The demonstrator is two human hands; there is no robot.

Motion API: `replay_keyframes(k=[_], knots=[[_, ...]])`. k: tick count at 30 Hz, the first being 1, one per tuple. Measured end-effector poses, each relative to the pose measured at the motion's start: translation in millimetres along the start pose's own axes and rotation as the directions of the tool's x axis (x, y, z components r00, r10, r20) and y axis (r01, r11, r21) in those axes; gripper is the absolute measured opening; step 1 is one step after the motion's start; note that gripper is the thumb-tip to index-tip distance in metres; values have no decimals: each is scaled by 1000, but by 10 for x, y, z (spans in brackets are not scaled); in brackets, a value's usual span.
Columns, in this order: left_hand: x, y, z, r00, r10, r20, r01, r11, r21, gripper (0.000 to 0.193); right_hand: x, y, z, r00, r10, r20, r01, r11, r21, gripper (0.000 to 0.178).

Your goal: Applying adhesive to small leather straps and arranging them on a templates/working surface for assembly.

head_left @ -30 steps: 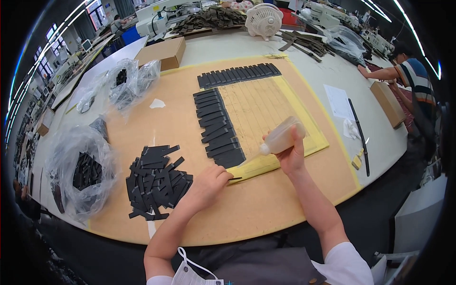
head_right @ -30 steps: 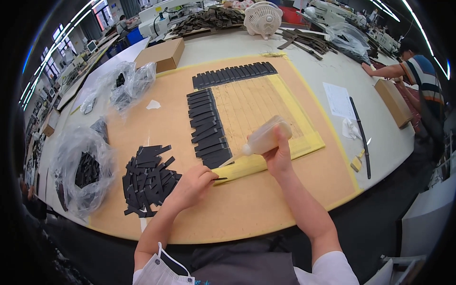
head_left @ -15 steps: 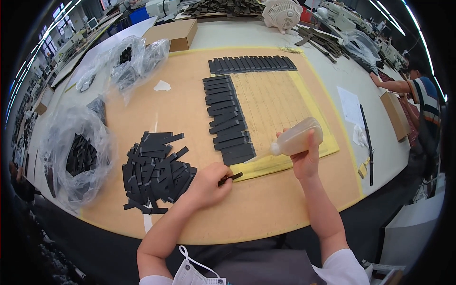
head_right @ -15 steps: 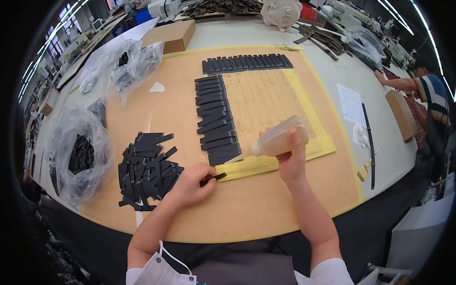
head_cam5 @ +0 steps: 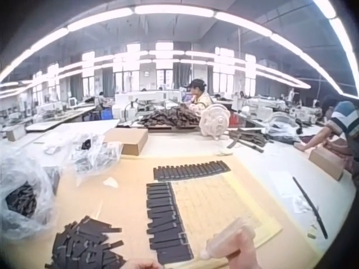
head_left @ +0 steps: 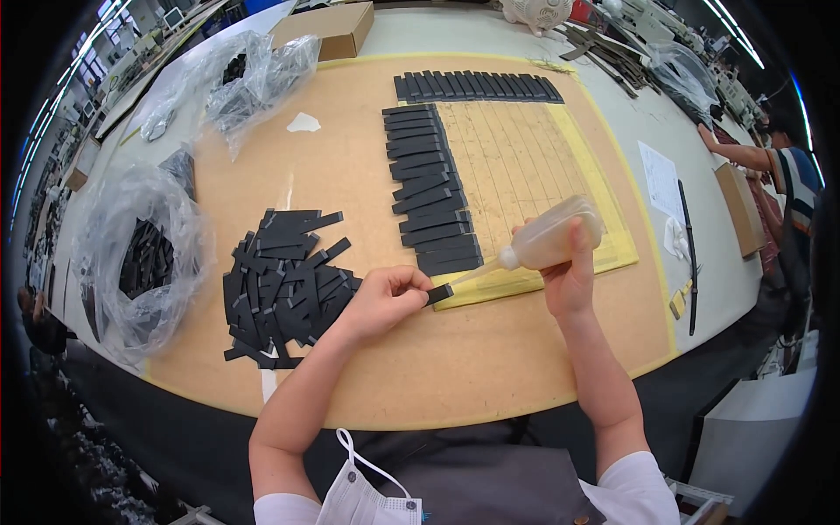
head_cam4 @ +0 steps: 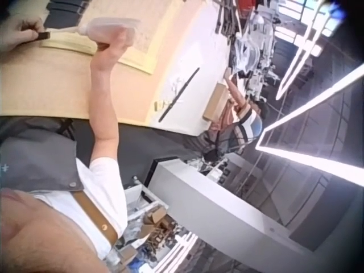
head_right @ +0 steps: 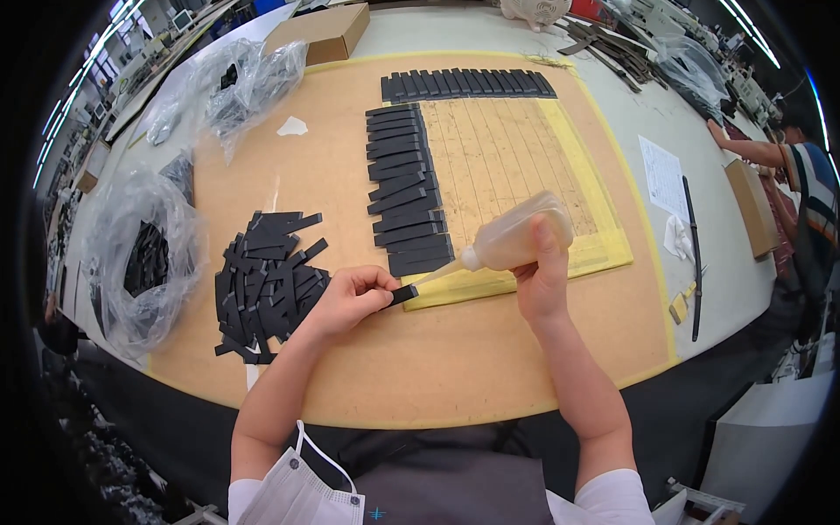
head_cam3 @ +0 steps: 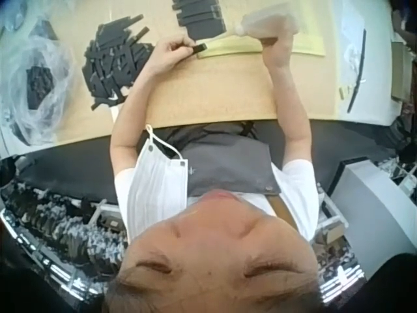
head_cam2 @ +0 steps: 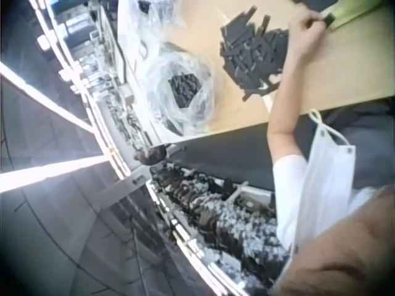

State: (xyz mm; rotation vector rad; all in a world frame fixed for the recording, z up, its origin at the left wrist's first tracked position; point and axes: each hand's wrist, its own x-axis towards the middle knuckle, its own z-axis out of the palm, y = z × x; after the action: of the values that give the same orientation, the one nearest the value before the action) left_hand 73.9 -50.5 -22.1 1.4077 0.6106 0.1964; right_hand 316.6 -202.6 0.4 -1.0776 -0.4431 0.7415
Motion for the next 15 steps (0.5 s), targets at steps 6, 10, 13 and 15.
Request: replay_keyframes(k=[6, 10, 13, 15], knots=[[-3, 33, -5, 1000, -30, 3, 30, 999, 18, 15, -28, -16, 44, 1000, 1, 13, -1, 1000, -13, 83], [-2, 11, -11, 999, -43, 9, 43, 999, 4, 13, -27, -20, 59, 1000, 2, 24, -2, 999, -34, 83], [-4, 26, -12, 999, -49, 13, 49, 999, 21, 13, -32, -23, 73, 1000, 7, 16, -6, 999, -36, 83], [-6, 36, -1, 999, -51, 9, 51, 999, 11, 13, -38, -18, 87, 1000, 4, -6, -3, 999, 48, 65]])
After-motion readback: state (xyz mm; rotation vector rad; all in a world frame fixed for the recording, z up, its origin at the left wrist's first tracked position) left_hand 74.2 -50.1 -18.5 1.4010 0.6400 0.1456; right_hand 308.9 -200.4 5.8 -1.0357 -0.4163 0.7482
